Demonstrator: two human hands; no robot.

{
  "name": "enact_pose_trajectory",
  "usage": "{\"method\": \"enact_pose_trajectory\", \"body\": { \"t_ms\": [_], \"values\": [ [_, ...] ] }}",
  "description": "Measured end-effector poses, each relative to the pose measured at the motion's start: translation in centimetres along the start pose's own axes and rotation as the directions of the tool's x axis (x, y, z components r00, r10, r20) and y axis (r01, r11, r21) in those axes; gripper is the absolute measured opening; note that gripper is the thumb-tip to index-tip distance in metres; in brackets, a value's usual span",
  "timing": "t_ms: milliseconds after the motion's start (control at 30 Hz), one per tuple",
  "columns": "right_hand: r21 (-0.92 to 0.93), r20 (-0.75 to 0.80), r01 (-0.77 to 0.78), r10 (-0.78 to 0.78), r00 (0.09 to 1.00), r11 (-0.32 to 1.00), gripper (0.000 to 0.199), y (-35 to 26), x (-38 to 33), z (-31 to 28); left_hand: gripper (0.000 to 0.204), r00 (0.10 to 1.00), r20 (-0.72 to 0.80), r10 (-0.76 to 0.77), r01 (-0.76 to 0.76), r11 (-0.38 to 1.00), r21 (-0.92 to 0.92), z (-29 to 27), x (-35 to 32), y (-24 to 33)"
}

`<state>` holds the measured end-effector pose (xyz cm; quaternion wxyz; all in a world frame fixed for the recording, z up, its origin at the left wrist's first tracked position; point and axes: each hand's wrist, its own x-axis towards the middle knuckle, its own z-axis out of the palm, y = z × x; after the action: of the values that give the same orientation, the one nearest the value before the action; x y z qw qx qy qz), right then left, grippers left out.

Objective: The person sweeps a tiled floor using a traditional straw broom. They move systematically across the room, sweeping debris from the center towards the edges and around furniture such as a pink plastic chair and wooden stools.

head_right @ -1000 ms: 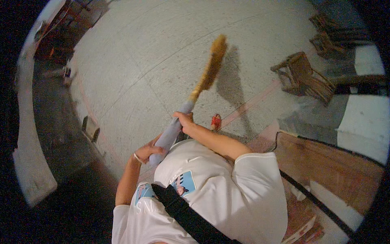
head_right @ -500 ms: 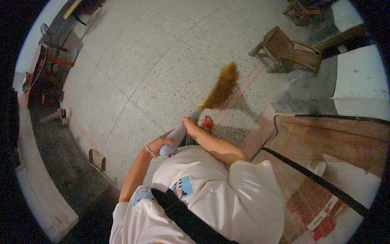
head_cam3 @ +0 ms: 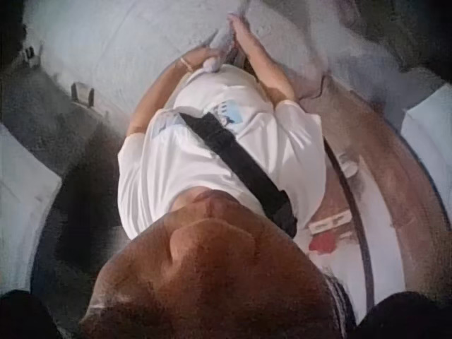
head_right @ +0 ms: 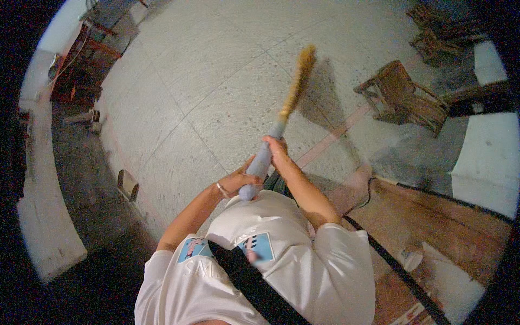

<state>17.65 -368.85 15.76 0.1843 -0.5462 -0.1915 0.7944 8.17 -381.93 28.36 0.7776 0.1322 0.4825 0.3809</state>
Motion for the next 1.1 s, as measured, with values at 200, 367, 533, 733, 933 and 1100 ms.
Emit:
{"method": "enact_pose_trajectory", "body": {
  "t_ms": [200,367,533,733,933,1100],
  "values": [
    [-0.052,-0.146,-0.170,0.161,0.976,0.984,0.042,0.3,1.1,-2.9,0.084,0.977,0.177,-0.115,0.148,0.972,-0.183,-0.4,2.5,1.0],
    [-0.081,0.044,-0.174,0.178,0.983,0.981,0.034,3.6,1.0,-1.1,0.076,0.990,0.079,-0.120,0.133,0.974,-0.181,-2.2,0.5,0.0],
    [-0.257,-0.026,-0.095,0.091,0.996,0.962,0.048,4.9,-0.2,5.9,0.081,0.979,-0.197,-0.043,0.013,0.989,-0.147,-2.4,-3.1,-1.0],
    [-0.283,0.396,-0.070,0.183,0.900,0.957,0.057,2.7,2.0,7.8,0.100,0.857,-0.388,0.339,-0.324,0.940,0.105,-1.6,-0.3,-2.4],
    [-0.389,0.214,0.143,-0.062,0.975,0.910,0.048,1.2,2.3,4.9,0.092,0.929,-0.265,0.259,-0.257,0.965,0.043,0.3,-1.3,0.3],
    [-0.336,0.014,0.139,-0.143,0.990,0.932,0.035,-0.7,1.1,0.3,0.079,0.999,0.004,-0.042,0.040,0.918,-0.394,1.5,0.3,1.9]
  ]
}}
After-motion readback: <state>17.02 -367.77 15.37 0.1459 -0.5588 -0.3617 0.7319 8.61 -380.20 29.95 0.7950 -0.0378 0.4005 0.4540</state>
